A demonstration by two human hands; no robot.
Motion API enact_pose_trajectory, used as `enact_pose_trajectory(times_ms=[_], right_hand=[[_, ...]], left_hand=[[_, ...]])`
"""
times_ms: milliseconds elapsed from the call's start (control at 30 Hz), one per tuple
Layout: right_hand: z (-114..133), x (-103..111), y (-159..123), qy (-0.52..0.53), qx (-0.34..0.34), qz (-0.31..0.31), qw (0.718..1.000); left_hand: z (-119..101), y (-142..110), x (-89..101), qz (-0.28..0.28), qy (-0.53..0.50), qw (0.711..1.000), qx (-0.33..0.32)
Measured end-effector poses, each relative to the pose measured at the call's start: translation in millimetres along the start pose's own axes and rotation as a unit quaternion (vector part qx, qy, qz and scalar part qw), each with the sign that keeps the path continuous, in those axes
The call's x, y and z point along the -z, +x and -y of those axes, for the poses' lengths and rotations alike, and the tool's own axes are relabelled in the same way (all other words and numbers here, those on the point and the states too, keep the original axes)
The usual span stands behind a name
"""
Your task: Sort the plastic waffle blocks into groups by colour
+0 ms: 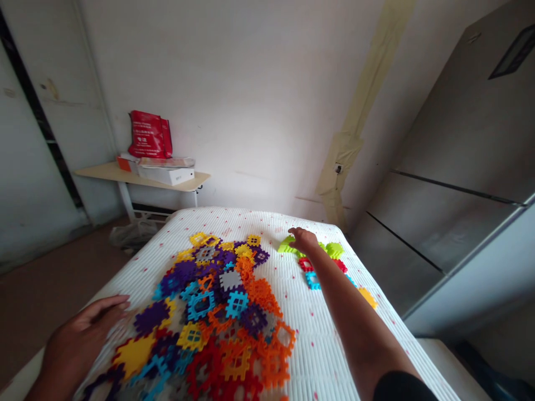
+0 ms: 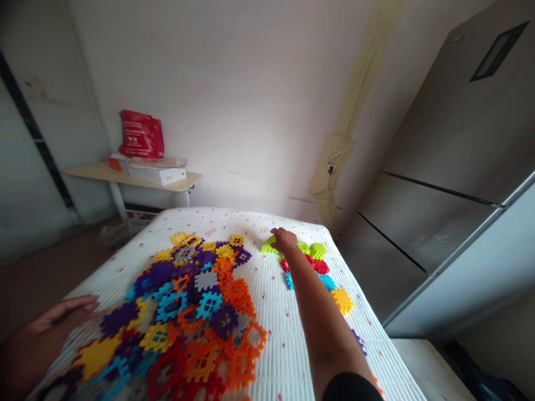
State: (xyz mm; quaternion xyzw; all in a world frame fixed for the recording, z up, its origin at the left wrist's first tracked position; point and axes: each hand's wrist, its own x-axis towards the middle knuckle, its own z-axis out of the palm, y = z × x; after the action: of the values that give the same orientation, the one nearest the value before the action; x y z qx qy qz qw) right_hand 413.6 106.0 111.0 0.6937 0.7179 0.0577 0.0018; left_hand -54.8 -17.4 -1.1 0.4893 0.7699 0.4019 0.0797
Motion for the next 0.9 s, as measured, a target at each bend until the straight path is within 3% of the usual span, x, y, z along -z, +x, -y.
enact_pose_trajectory(times_ms=[133, 267, 367, 600, 733, 900], right_hand=[[13, 12, -19, 0.013, 0.025, -0.036, 0.999], [30, 13, -54, 0.096, 0.093, -0.064, 0.989], [42, 0, -89, 0.167, 0.143, -0.051, 0.974], [54, -50, -162, 0.304, 0.164, -0.066, 0.936], [52, -70, -181, 0.335, 0.151, -0.074, 0.927], [50, -74, -187, 0.37, 0.145, -0.08, 0.914]], left_hand=[[-19, -6, 8.4, 0.016, -0.113, 0.991, 0.072], [-24, -9, 8.4, 0.011, -0.144, 0.987, 0.074], [-24, -10, 8.1, 0.017, -0.149, 0.986, 0.072], [-28, -16, 6.5, 0.023, -0.173, 0.983, 0.055], [-27, -16, 3.6, 0.02, -0.184, 0.982, 0.043], [-28, -21, -0.9, 0.027, -0.192, 0.981, 0.028]])
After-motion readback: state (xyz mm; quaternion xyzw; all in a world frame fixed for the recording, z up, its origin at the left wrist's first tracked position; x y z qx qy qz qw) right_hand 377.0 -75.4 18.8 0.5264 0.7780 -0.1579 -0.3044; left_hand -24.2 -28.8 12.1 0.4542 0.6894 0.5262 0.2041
